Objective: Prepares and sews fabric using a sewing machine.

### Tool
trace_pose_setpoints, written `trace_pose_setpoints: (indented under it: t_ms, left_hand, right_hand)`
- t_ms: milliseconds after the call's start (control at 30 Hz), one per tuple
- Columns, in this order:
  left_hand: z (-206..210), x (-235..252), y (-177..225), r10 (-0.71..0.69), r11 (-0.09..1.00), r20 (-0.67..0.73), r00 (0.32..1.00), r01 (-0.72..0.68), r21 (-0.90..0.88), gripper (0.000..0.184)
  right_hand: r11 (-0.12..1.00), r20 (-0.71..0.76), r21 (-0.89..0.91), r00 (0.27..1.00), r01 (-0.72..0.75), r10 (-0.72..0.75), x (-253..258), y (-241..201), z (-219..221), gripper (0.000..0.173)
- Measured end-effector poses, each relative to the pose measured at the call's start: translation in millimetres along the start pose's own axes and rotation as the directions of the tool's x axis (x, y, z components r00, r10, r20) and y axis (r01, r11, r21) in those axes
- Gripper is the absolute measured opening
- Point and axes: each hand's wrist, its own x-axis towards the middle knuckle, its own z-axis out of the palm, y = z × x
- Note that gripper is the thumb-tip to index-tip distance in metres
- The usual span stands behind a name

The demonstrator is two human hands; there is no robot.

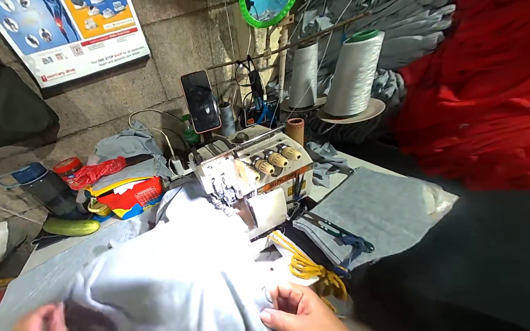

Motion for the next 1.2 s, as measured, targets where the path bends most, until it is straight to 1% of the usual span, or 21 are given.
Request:
trace_pose_setpoints:
  t_ms: [33,100,133,200,267,300,333,367,400,433,500,533,600,733,833,933,1033,1100,1167,1200]
  left_hand:
    - [-4,17,-5,0.023,1.0,-0.027,0.999,-0.023,0.004,0.03]
    - [-5,36,5,0.06,0.996,0.05,0.997,-0.057,-0.064,0.029]
    - [-1,38,18,0.118,0.989,0.045,0.992,-0.113,-0.095,0.031]
    - [7,27,55,0.292,0.946,-0.026,0.956,-0.293,-0.137,0.03]
    - [12,3,101,0.484,0.84,-0.08,0.871,-0.488,-0.236,0.021]
    - [12,-10,125,0.571,0.774,-0.046,0.82,-0.557,-0.301,0.015]
    - [11,-21,148,0.649,0.708,-0.009,0.761,-0.608,-0.359,0.015]
    - [14,-30,166,0.708,0.662,0.032,0.706,-0.647,-0.379,0.02]
    - [21,-37,177,0.746,0.633,0.047,0.664,-0.686,-0.358,0.027]
    - [32,-42,182,0.77,0.612,0.033,0.637,-0.723,-0.32,0.029]
    - [47,-45,187,0.789,0.587,-0.026,0.613,-0.766,-0.261,0.019]
    - [49,-44,188,0.789,0.58,-0.057,0.612,-0.771,-0.262,0.017]
    - [47,-41,189,0.792,0.558,-0.079,0.606,-0.77,-0.308,0.018]
    - [38,-35,197,0.839,0.461,-0.126,0.529,-0.815,-0.351,0.019]
    - [33,-35,203,0.88,0.406,-0.114,0.461,-0.854,-0.325,0.019]
    - [39,-38,202,0.905,0.367,-0.098,0.414,-0.877,-0.31,0.019]
    - [42,-41,202,0.908,0.364,-0.095,0.408,-0.881,-0.303,0.02]
    - [45,-45,203,0.897,0.382,-0.11,0.428,-0.876,-0.295,0.02]
    - [48,-48,203,0.888,0.394,-0.121,0.443,-0.871,-0.292,0.02]
    - [49,-49,202,0.885,0.393,-0.132,0.446,-0.868,-0.303,0.02]
  right_hand:
    - [1.0,0.009,-0.001,1.0,-0.002,0.002,-3,2,3,0.023]
    - [1.0,-0.009,-0.01,1.0,-0.01,0.01,-7,6,7,0.022]
    - [1.0,-0.022,-0.014,1.0,-0.014,0.014,-9,7,7,0.022]
    - [0.999,-0.025,-0.023,0.999,-0.026,0.026,-13,8,5,0.021]
    - [0.999,0.001,-0.02,0.999,-0.036,0.036,-18,10,1,0.018]
    - [0.999,0.012,-0.015,0.999,-0.037,0.037,-21,10,-1,0.017]
    - [0.999,0.022,-0.019,0.999,-0.03,0.03,-24,11,-1,0.017]
    - [1.0,0.032,-0.026,0.999,-0.012,0.012,-26,11,-2,0.016]
    - [0.999,0.04,-0.034,0.999,0.014,-0.013,-28,10,-1,0.015]
    - [0.998,0.048,-0.042,0.998,0.037,-0.035,-30,9,-1,0.015]
    - [0.994,0.053,-0.073,0.996,0.081,-0.077,-32,8,-4,0.013]
    - [0.991,0.052,-0.091,0.994,0.096,-0.092,-32,8,-5,0.012]
    - [0.989,0.053,-0.112,0.994,0.101,-0.096,-32,7,-8,0.01]
    - [0.991,0.033,-0.111,0.997,0.072,-0.069,-31,7,-10,0.009]
    - [0.987,0.033,-0.138,0.996,0.087,-0.083,-29,7,-10,0.007]
    - [0.979,0.043,-0.172,0.994,0.107,-0.101,-29,6,-11,0.004]
    - [0.973,0.058,-0.205,0.994,0.104,-0.094,-29,4,-13,0.004]
    - [0.98,0.077,-0.185,0.995,0.078,-0.065,-31,0,-14,0.011]
    - [0.997,0.08,-0.076,0.997,-0.002,0.008,-34,-4,-13,0.018]
    - [0.999,0.086,0.005,0.995,-0.053,0.052,-34,-5,-13,0.018]
